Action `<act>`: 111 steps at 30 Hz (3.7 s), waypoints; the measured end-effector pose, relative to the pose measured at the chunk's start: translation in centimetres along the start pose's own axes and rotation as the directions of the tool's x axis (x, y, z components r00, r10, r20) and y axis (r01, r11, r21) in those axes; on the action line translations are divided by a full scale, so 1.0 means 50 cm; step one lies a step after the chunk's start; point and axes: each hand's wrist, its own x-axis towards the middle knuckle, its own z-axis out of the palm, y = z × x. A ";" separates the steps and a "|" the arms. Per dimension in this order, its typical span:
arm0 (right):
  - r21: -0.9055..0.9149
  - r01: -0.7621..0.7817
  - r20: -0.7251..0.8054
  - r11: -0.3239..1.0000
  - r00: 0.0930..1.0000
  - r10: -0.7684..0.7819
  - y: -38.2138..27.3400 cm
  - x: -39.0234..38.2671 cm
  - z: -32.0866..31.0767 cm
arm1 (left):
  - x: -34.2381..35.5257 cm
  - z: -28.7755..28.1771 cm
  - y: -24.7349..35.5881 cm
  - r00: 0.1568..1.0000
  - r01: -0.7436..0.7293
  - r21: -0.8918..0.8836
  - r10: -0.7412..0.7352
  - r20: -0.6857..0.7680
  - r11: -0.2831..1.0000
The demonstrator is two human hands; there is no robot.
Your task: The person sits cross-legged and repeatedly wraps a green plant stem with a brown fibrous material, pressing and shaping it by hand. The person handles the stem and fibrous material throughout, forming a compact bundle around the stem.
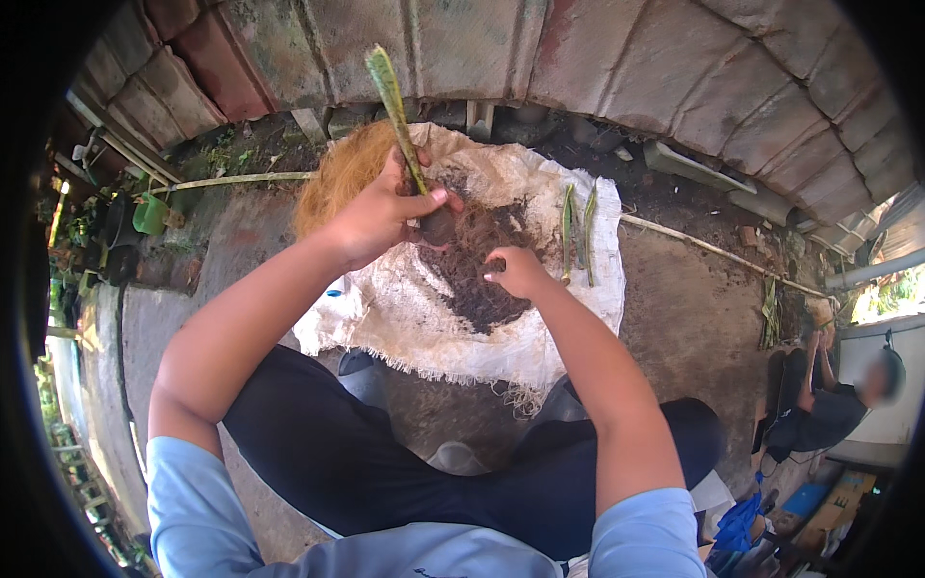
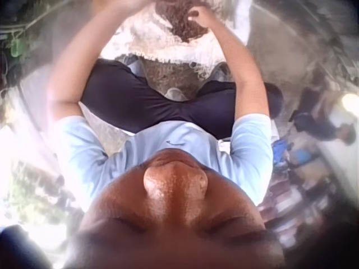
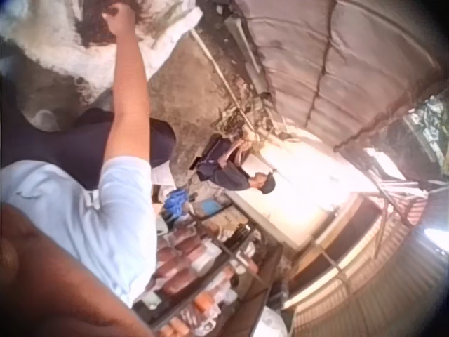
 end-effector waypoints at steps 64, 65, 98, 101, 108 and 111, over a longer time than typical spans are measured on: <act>0.894 0.148 -0.148 0.422 0.988 -0.033 -0.309 -0.221 -0.304 | -0.012 0.046 0.006 0.957 -0.041 0.078 0.017 0.290 0.996; 0.879 0.160 -0.164 0.449 0.986 -0.031 -0.316 -0.225 -0.302 | -0.012 0.046 0.002 0.960 -0.026 0.044 0.012 0.278 0.999; 0.706 0.213 -0.191 0.676 0.976 -0.109 -0.309 -0.218 -0.311 | -0.024 0.074 0.017 0.991 -0.018 0.248 -0.015 0.132 0.969; 0.687 0.225 -0.159 0.691 0.974 -0.158 -0.311 -0.218 -0.324 | -0.024 0.069 0.013 0.998 -0.061 0.481 0.044 0.047 0.875; 0.887 0.158 -0.129 0.433 0.987 -0.096 -0.300 -0.215 -0.325 | -0.019 0.074 0.005 0.972 -0.125 0.139 0.093 0.214 0.982; 0.939 0.175 -0.169 0.296 0.985 -0.043 -0.312 -0.216 -0.316 | -0.014 0.071 0.000 0.979 -0.136 0.065 0.124 0.163 0.989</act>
